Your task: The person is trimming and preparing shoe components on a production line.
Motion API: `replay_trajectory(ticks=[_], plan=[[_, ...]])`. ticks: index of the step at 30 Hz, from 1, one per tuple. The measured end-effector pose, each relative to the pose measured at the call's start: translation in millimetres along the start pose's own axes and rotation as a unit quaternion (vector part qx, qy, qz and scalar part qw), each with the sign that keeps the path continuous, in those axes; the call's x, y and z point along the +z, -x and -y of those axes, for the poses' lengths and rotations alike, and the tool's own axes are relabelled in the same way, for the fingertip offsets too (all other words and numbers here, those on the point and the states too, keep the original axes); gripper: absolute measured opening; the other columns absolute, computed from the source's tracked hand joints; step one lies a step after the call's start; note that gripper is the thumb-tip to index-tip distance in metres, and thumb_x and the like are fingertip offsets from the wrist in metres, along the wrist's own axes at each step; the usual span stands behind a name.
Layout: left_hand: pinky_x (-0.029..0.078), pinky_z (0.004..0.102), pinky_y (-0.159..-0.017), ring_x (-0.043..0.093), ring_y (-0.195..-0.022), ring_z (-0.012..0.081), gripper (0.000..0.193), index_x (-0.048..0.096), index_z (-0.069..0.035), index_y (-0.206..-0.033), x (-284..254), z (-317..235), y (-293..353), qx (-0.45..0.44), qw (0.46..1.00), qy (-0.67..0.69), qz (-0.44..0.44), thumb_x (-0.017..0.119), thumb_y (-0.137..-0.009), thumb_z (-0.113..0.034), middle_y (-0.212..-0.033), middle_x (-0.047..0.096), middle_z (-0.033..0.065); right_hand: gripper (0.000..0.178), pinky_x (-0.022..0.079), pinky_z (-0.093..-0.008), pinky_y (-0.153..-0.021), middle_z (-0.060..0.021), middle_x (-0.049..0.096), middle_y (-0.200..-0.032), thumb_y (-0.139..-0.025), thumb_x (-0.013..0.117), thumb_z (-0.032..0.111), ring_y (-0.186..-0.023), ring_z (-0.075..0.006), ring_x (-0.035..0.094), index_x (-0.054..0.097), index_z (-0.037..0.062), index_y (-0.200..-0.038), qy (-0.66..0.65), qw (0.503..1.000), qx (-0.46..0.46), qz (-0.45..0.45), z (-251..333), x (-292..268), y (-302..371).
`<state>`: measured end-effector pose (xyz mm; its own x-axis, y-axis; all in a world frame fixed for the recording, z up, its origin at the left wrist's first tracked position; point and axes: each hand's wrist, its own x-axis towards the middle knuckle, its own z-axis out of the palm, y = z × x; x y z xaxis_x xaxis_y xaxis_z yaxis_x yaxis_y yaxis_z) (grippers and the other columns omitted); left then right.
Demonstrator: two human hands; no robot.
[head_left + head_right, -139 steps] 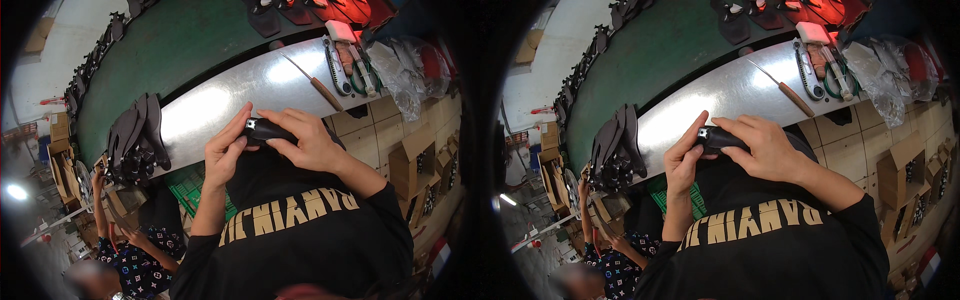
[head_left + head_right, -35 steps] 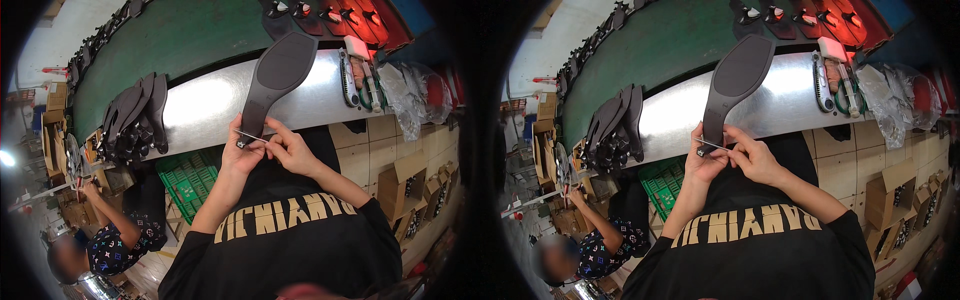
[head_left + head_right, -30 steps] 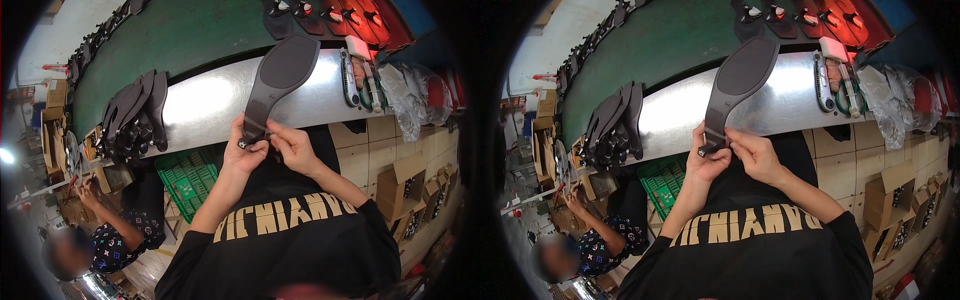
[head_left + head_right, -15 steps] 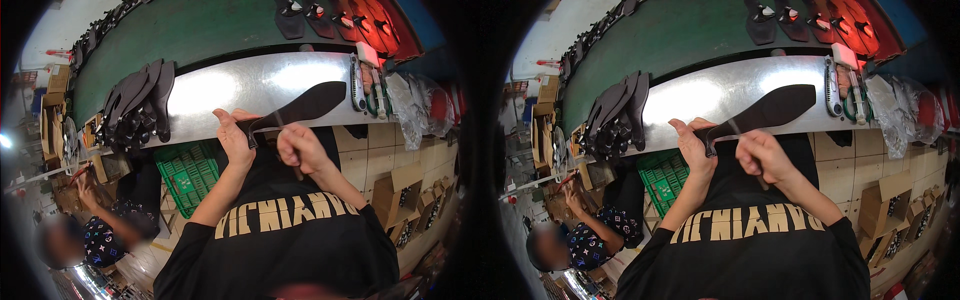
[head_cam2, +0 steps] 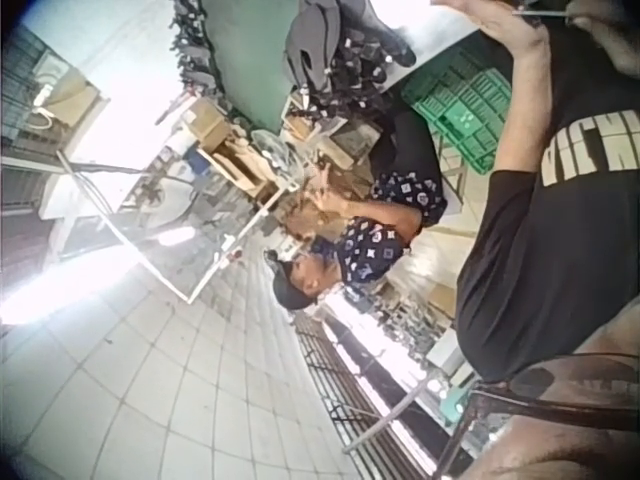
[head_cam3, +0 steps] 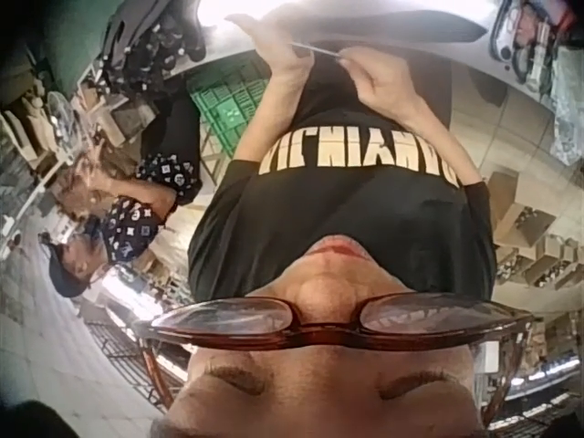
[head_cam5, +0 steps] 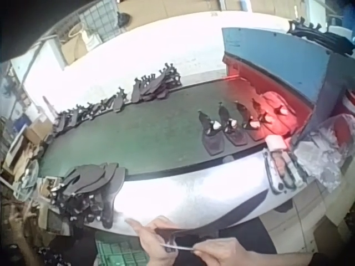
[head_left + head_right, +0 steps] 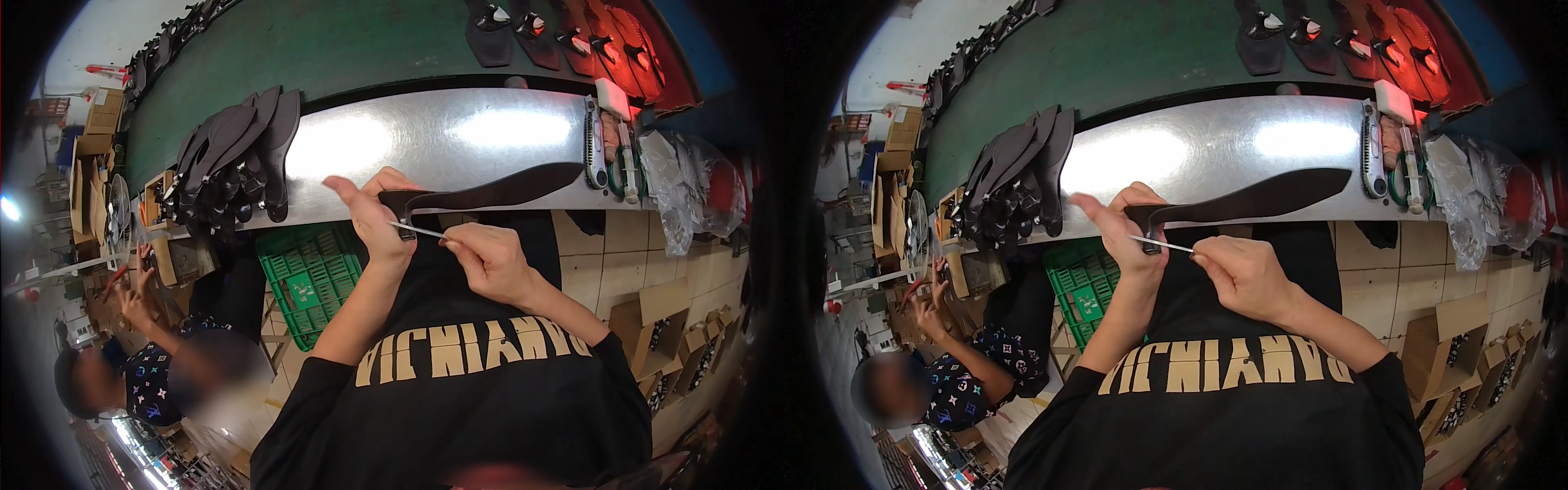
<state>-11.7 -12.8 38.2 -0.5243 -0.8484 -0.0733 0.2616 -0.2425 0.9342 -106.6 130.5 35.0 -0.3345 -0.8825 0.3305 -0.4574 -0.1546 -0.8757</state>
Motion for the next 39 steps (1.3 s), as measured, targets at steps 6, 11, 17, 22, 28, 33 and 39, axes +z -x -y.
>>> replay_trajectory(ticks=[6, 11, 17, 22, 28, 33, 39], plan=[[0.043, 0.0290, -0.062, 0.052, -0.065, 0.0187, 0.063, 0.053, -0.011, -0.065, 2.9, -3.1, -7.7, -0.339, 0.873, 0.347, -0.054, 0.045, -0.087, -0.069, -0.072, 0.057, 0.0040, 0.009, 0.051, -0.0350, -0.059, -0.0125, 0.063, -0.078, -0.081, 0.067, 0.004, -0.068, -0.0289, 0.064, 0.062, 0.0018, -0.087, 0.048, 0.998, -0.015, -0.047, 4.0, -2.6, -0.7], [0.043, 0.0398, -0.080, 0.052, -0.073, 0.0238, 0.061, 0.046, -0.013, -0.057, -6.2, 32.7, 3.9, -0.323, 0.816, 0.474, 0.076, 0.046, -0.087, -0.066, -0.064, 0.050, 0.0031, 0.006, 0.050, -0.0368, -0.057, -0.0130, 0.061, -0.075, -0.083, 0.065, 0.004, -0.065, -0.0308, 0.061, 0.061, 0.0030, -0.086, 0.108, 0.992, 0.014, -0.066, 8.1, 0.8, -7.7], [0.044, 0.0398, -0.075, 0.047, -0.062, 0.0215, 0.061, 0.036, -0.014, -0.061, 0.9, 36.2, -2.0, -0.330, 0.839, 0.432, -0.001, 0.041, -0.090, -0.067, -0.059, 0.039, 0.0013, 0.007, 0.047, -0.0377, -0.054, -0.0129, 0.058, -0.071, -0.086, 0.062, 0.006, -0.062, -0.0314, 0.059, 0.056, 0.0021, -0.084, 0.115, 0.992, 0.043, -0.035, -2.1, 6.1, -3.9], [0.045, 0.0385, -0.070, 0.046, -0.065, 0.0217, 0.058, 0.038, -0.014, -0.063, -9.7, 41.6, -7.3, -0.316, 0.843, 0.433, 0.039, 0.044, -0.090, -0.066, -0.061, 0.039, 0.0018, 0.009, 0.048, -0.0390, -0.054, -0.0114, 0.057, -0.071, -0.085, 0.063, 0.008, -0.064, -0.0312, 0.060, 0.055, 0.0041, -0.085, 0.115, 0.992, 0.043, 0.024, 6.8, 3.5, 1.8], [0.046, 0.0391, -0.061, 0.056, -0.060, 0.0265, 0.070, 0.047, -0.011, -0.062, -16.1, -3.7, -30.2, -0.281, 0.929, 0.232, -0.065, 0.034, -0.087, -0.075, -0.061, 0.052, 0.0045, 0.009, 0.044, -0.0381, -0.052, -0.0129, 0.055, -0.069, -0.085, 0.063, 0.007, -0.060, -0.0304, 0.058, 0.055, 0.0042, -0.081, 0.060, 0.998, 0.033, -0.003, 14.5, 12.8, -3.3], [0.038, 0.0207, -0.045, 0.050, -0.049, 0.0072, 0.035, 0.058, -0.011, -0.080, -50.9, -68.2, -61.9, 0.020, 0.987, 0.098, -0.124, 0.061, -0.091, -0.044, -0.067, 0.059, -0.0006, 0.008, 0.043, -0.0319, -0.051, -0.0112, 0.055, -0.062, -0.088, 0.058, 0.004, -0.051, -0.0231, 0.053, 0.059, 0.0014, -0.081, 0.052, 0.996, 0.073, -0.027, 12.7, -3.1, -10.2], [0.042, 0.0246, -0.051, 0.053, -0.056, 0.0100, 0.018, 0.060, -0.014, -0.078, -161.0, -208.9, -105.1, 0.100, 0.970, -0.127, -0.179, 0.070, -0.085, -0.028, -0.066, 0.056, -0.0025, 0.012, 0.038, -0.0277, -0.051, -0.0085, 0.053, -0.061, -0.089, 0.056, 0.003, -0.051, -0.0146, 0.047, 0.055, -0.0010, -0.078, 0.012, 0.996, 0.085, -0.020, 3.9, -7.3, -16.7]])
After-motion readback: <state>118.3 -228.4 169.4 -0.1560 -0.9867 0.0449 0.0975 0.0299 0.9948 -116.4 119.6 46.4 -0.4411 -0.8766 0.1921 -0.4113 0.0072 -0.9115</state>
